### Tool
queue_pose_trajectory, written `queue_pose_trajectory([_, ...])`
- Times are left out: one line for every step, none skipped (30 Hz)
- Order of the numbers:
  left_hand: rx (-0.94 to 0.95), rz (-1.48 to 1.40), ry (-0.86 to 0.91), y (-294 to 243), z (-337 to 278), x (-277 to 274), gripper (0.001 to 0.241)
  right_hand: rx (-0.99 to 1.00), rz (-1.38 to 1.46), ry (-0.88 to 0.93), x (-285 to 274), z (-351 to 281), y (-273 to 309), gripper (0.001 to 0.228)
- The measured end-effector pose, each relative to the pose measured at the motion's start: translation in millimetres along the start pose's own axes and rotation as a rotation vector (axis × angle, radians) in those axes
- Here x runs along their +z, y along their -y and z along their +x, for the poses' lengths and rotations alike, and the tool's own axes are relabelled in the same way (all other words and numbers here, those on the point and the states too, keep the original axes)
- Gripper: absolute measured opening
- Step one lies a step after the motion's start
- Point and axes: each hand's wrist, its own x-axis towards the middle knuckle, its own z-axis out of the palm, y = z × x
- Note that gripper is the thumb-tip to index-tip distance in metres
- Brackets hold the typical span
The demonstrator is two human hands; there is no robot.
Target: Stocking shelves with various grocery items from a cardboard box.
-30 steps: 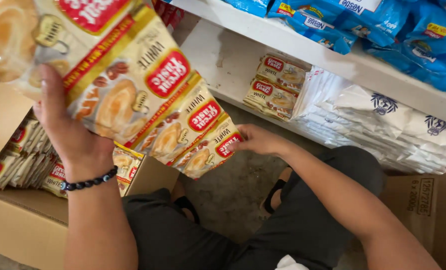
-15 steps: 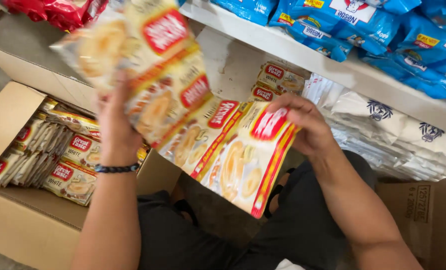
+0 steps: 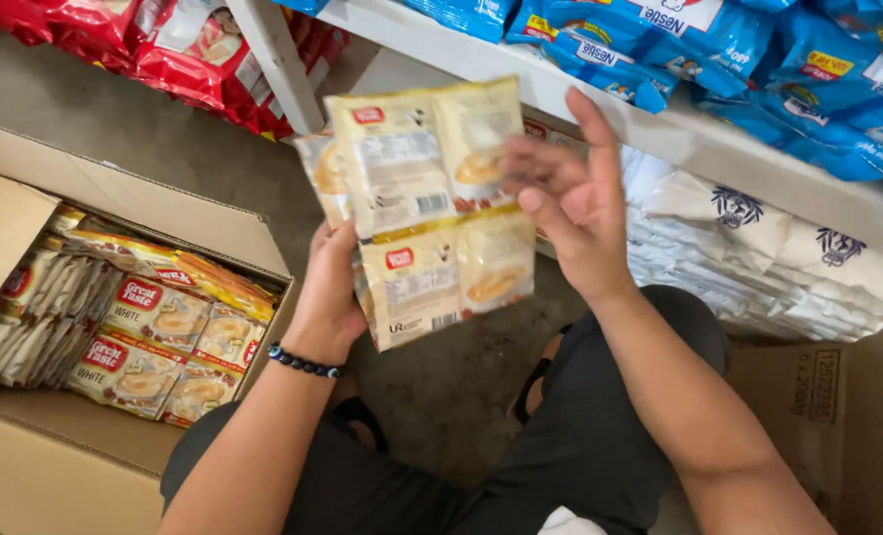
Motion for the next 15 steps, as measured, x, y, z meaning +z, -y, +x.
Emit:
queue_pose_trajectory([0.004,-0.031,-0.02,-4,-2,1,0.035,-0.073,-0.197,-0.057,-3,-2,-4,0.088])
queue_pose_trajectory([0.009,-0.063,-0.039,-7,-3,3,0.034,-0.145,-0.395,-0.113,-7,-4,-8,0.082])
queue_pose_trajectory([0.006,-0.063,-0.04,-9,-4,-1,0.034,-0.143,-0.395,-0.114,-8,-5,-12,0.082])
queue_pose_trajectory([0.064,-0.113,0.021,-13,-3,-4,0.034,-0.119,-0.448,-0.076,-9,-4,-15,0.078])
queue_pose_trajectory([0.121,-0.162,0.083,-16,-3,-7,0.033,-0.095,-0.501,-0.038,-10,-3,-19,0.073])
queue_pose_trajectory([0.121,-0.161,0.082,-16,-2,-12,0.033,-0.095,-0.5,-0.038,-11,-7,-28,0.073])
queue_pose_trajectory([0.141,-0.132,0.145,-16,-2,-17,0.035,0.024,-0.475,0.02,-12,-11,-37,0.067])
queue_pose_trajectory([0.16,-0.105,0.21,-15,-1,-21,0.036,0.142,-0.451,0.076,-14,-16,-45,0.061])
queue_pose_trajectory([0.158,-0.105,0.213,-15,0,-20,0.036,0.142,-0.452,0.073,-12,-17,-44,0.061])
queue_pose_trajectory([0.18,-0.102,0.25,-14,-1,-19,0.039,0.202,-0.43,0.083,-10,-18,-43,0.055])
queue_pose_trajectory([0.203,-0.099,0.288,-13,-1,-19,0.044,0.262,-0.407,0.093,-7,-19,-42,0.05])
queue_pose_trajectory([0.201,-0.098,0.286,-17,-4,-8,0.044,0.263,-0.406,0.092,-5,-18,-38,0.05])
queue_pose_trajectory([0.162,-0.137,0.234,-21,-7,2,0.059,0.279,-0.362,0.084,-2,-16,-34,0.051])
queue_pose_trajectory([0.125,-0.176,0.185,-26,-9,13,0.076,0.292,-0.319,0.075,0,-14,-30,0.052])
queue_pose_trajectory([0.125,-0.175,0.187,-24,-8,14,0.076,0.29,-0.32,0.074,0,-11,-28,0.052])
